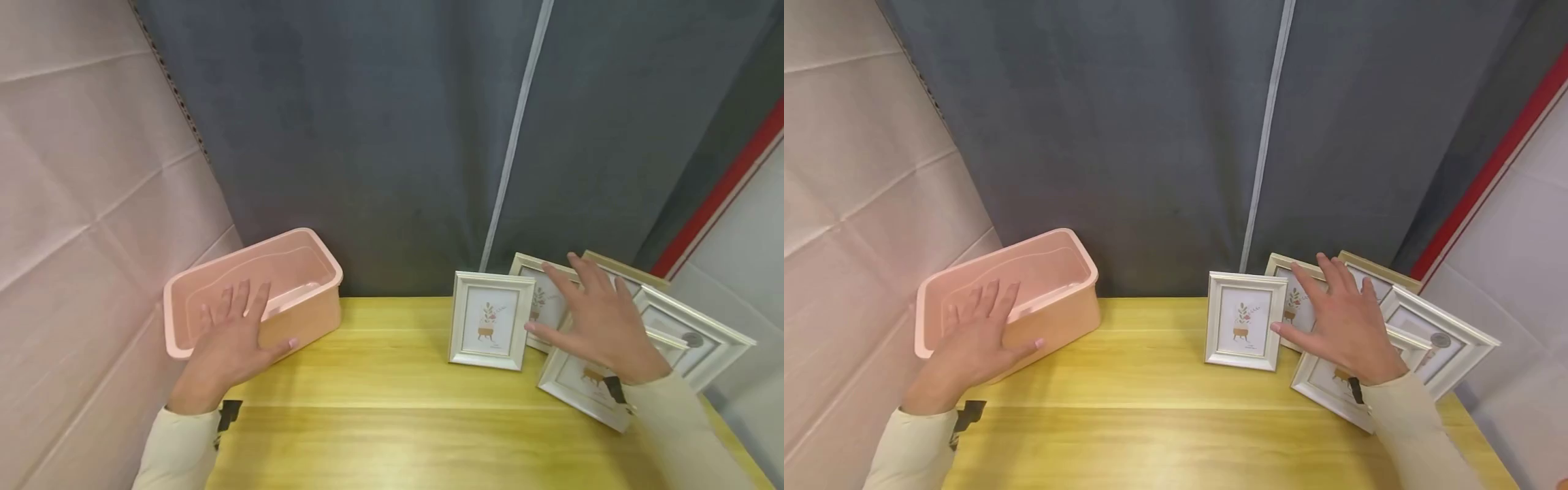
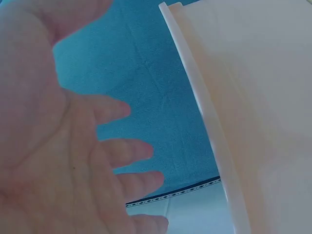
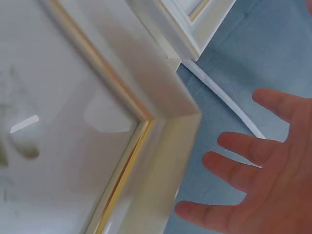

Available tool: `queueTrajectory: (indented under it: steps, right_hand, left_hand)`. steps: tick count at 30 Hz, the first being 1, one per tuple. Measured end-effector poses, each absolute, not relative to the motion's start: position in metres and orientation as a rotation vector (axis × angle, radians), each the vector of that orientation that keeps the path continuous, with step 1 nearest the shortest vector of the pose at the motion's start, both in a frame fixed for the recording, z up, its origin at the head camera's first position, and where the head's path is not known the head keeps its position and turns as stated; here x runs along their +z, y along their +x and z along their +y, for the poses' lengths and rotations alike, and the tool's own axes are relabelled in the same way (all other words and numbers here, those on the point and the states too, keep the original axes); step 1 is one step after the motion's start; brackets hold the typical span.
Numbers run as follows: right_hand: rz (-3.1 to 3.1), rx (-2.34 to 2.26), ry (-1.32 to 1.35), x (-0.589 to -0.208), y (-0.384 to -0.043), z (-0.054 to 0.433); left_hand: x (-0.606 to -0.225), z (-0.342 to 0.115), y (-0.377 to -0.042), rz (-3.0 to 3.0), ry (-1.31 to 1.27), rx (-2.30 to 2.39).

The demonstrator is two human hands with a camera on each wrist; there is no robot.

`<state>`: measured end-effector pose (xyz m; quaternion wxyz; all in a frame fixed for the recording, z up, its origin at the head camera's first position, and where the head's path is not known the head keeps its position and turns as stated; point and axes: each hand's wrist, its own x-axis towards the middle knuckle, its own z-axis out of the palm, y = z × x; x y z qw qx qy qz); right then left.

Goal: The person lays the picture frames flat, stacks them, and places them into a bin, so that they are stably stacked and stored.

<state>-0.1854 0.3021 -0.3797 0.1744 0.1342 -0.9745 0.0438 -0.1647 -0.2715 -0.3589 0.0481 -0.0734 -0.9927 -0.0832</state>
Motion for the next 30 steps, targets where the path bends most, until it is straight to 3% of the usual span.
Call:
queueTrajectory:
  steps: [9, 30]
  right_hand:
    - [-2.534, 0.249, 0.518, -0.382, -0.197, 0.288]
    - [-2.605, 0.790, 0.495, -0.397, -0.220, 0.269]
  left_hand:
    - [-0.359, -0.272, -0.161, -2.882, -0.349, -0.321]
    - [-0.392, -0.258, -0.160, -2.637, -0.519, -0.566]
